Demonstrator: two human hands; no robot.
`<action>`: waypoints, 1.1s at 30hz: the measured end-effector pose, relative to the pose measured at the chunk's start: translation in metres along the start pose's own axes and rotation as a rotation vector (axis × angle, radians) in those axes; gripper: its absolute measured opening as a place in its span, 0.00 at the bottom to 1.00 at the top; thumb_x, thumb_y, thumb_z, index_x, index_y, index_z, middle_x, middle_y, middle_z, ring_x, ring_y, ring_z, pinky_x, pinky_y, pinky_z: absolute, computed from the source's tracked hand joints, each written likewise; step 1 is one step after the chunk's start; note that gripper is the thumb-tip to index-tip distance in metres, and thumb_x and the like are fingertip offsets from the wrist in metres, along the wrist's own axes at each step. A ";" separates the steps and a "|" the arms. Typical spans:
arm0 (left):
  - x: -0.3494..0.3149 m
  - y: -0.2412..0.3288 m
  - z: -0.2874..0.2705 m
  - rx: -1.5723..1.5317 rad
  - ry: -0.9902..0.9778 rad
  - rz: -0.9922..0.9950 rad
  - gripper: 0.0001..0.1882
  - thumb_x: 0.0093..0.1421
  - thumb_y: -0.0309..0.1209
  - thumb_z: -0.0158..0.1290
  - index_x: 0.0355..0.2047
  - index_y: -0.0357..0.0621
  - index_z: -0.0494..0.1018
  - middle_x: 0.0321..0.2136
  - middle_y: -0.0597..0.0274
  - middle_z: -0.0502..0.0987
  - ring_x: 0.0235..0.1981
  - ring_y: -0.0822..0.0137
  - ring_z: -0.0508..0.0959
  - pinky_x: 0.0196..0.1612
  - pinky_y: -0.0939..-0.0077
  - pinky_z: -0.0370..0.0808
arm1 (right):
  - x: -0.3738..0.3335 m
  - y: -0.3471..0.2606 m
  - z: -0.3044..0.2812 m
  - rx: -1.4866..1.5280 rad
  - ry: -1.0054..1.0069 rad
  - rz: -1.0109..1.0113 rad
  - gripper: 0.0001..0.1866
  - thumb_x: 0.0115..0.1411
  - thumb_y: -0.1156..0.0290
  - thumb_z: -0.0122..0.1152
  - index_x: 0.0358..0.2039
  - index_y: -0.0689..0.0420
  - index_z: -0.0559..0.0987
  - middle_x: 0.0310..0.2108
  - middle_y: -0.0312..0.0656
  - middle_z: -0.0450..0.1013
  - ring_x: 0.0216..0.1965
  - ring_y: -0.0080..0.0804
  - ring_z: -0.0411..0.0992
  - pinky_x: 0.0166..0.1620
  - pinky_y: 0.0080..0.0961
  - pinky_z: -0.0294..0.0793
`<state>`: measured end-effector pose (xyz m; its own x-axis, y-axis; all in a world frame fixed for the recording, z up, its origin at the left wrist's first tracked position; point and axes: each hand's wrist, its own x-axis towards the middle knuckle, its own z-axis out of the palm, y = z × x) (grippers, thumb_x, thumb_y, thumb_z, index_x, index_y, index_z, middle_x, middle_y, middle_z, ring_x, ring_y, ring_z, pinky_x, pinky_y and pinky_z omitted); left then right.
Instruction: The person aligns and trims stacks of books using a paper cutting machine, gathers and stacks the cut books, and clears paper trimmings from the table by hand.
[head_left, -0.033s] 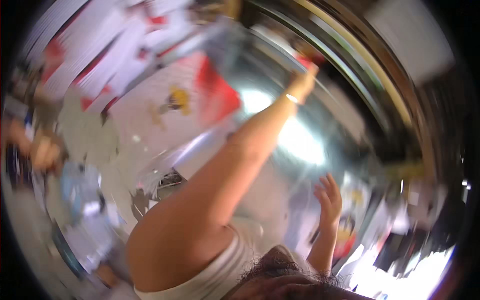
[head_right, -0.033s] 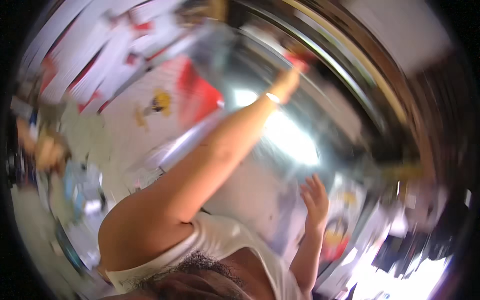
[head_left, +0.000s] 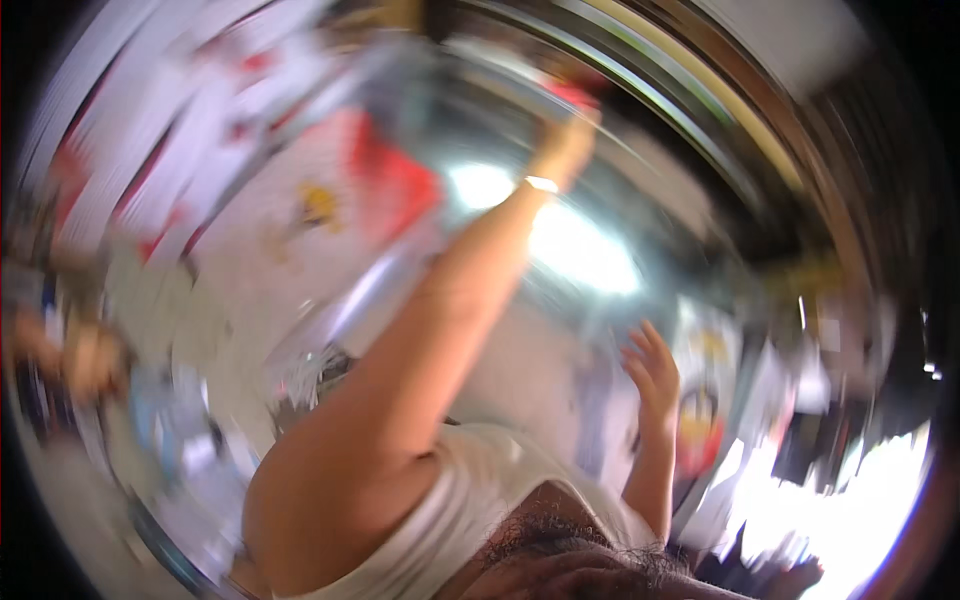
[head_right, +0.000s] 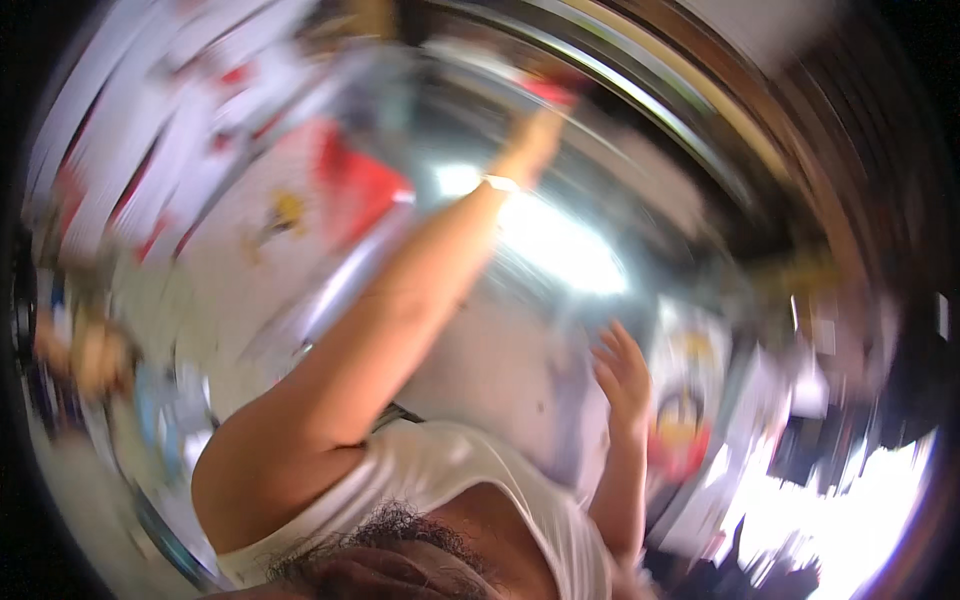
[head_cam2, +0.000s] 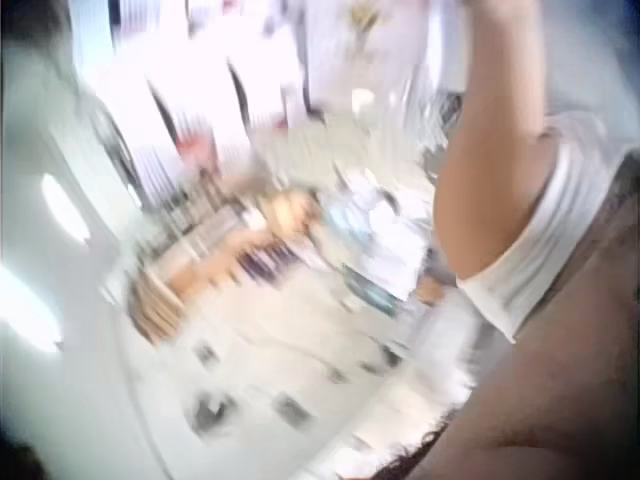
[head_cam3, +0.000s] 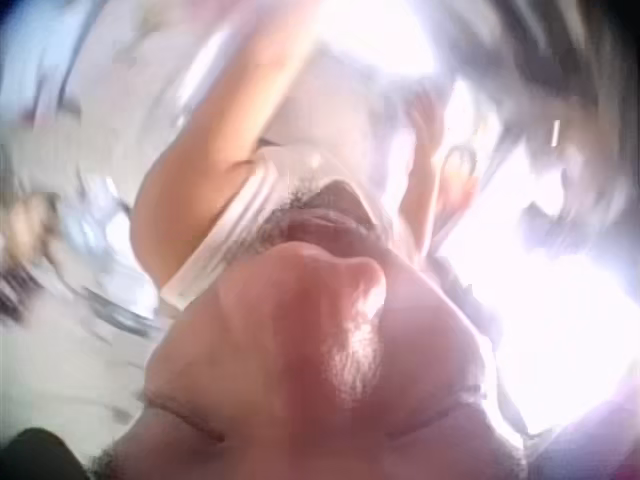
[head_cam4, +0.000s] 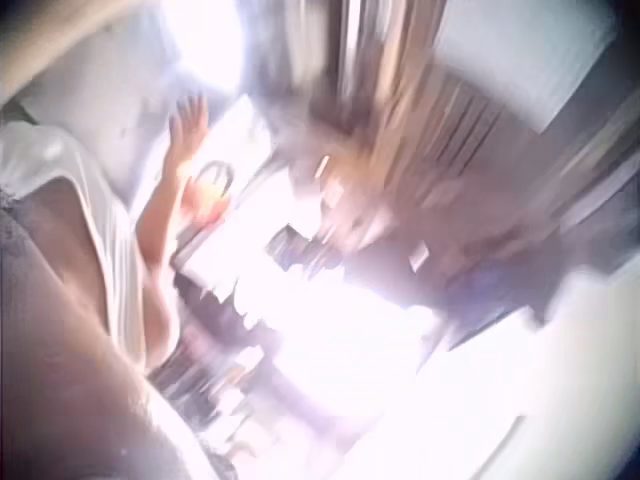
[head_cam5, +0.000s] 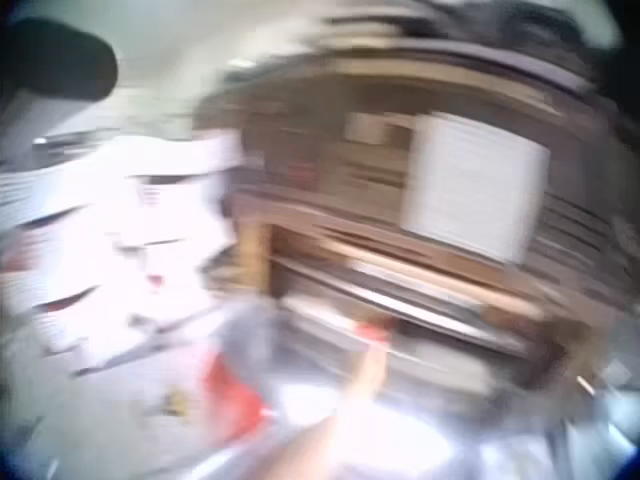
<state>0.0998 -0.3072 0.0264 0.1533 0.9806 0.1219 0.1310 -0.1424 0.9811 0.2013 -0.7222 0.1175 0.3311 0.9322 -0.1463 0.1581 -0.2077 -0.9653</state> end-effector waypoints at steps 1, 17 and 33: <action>-0.024 -0.022 -0.010 0.098 -0.082 0.275 0.32 0.64 0.51 0.48 0.57 0.37 0.67 0.53 0.49 0.71 0.57 0.61 0.68 0.57 0.65 0.67 | -0.017 0.003 -0.010 0.022 -0.058 0.013 0.36 0.57 0.72 0.62 0.66 0.59 0.63 0.60 0.49 0.66 0.57 0.40 0.69 0.59 0.37 0.69; -0.272 -0.001 0.086 0.907 -0.645 0.485 0.47 0.63 0.59 0.47 0.68 0.34 0.50 0.69 0.39 0.50 0.71 0.38 0.45 0.71 0.48 0.43 | -0.325 0.169 -0.270 -0.702 1.351 0.051 0.25 0.55 0.71 0.68 0.54 0.56 0.77 0.48 0.47 0.76 0.50 0.36 0.75 0.47 0.30 0.75; -0.321 0.012 0.078 1.111 -0.540 0.611 0.46 0.63 0.61 0.44 0.67 0.33 0.53 0.68 0.38 0.51 0.70 0.39 0.48 0.71 0.46 0.42 | -0.280 0.434 -0.265 1.500 1.503 -0.183 0.30 0.68 0.40 0.40 0.58 0.50 0.70 0.56 0.45 0.72 0.57 0.47 0.70 0.62 0.53 0.65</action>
<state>0.1283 -0.6345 -0.0130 0.7931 0.5869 0.1628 0.5728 -0.8096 0.1280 0.4241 -1.1520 -0.2027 0.8257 -0.1361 -0.5475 -0.1556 0.8778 -0.4530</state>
